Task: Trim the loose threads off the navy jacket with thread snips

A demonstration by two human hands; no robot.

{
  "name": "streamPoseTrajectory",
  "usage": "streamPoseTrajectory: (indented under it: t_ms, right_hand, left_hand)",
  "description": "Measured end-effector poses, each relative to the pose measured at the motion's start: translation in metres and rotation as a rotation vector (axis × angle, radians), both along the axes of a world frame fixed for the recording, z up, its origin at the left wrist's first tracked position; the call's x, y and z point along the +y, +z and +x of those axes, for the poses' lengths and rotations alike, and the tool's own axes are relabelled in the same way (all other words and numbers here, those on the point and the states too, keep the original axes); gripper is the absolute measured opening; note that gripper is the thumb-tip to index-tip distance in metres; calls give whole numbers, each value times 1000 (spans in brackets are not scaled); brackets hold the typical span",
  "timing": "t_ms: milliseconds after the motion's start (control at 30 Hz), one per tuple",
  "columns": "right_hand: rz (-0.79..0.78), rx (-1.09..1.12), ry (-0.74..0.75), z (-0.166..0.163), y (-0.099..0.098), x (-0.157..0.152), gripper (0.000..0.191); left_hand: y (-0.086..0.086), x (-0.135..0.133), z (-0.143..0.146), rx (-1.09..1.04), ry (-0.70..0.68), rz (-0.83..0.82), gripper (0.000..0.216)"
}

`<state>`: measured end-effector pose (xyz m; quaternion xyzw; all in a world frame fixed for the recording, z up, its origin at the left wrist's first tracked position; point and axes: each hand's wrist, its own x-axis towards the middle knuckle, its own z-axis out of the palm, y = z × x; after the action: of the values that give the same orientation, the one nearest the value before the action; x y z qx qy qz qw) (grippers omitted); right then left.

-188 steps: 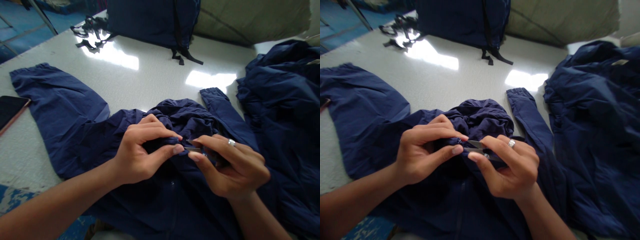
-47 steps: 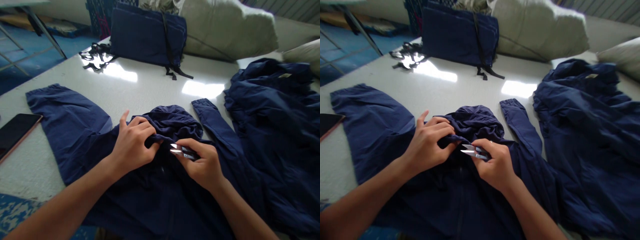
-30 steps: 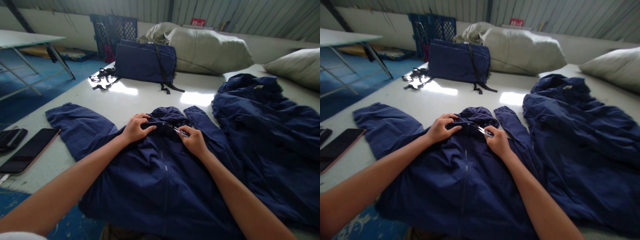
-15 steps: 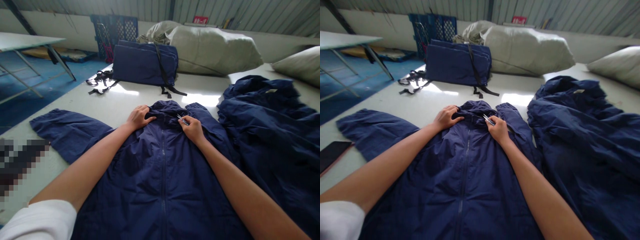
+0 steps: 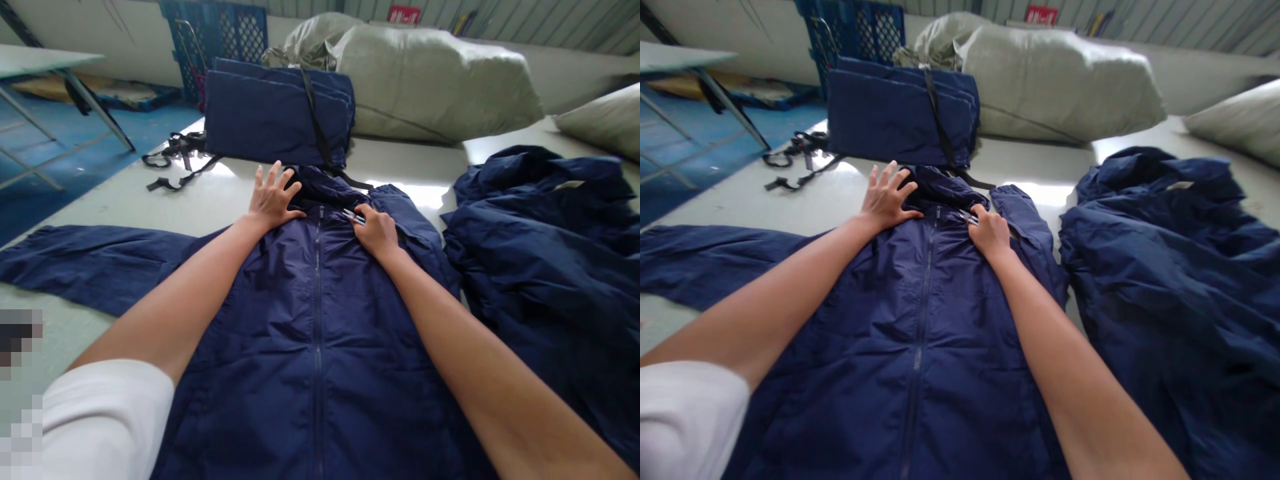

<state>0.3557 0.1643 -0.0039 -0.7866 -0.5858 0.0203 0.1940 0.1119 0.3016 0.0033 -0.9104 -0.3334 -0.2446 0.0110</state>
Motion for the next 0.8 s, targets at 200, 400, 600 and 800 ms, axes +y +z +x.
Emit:
streamPoseTrajectory:
  t_ms: [200, 400, 600, 800]
  right_hand:
    - [-40, -75, 3, -15, 17, -36, 42]
    - [-180, -89, 152, -32, 32, -100, 34]
    - [-294, -63, 263, -52, 37, -167, 32]
    - [-275, -11, 293, -61, 28, -222, 31]
  left_hand:
    - [23, -60, 15, -32, -33, -12, 45]
    - [24, -145, -6, 30, -53, -58, 31]
    - [10, -231, -44, 83, -70, -130, 30]
    - [-8, -274, -84, 145, -77, -212, 53]
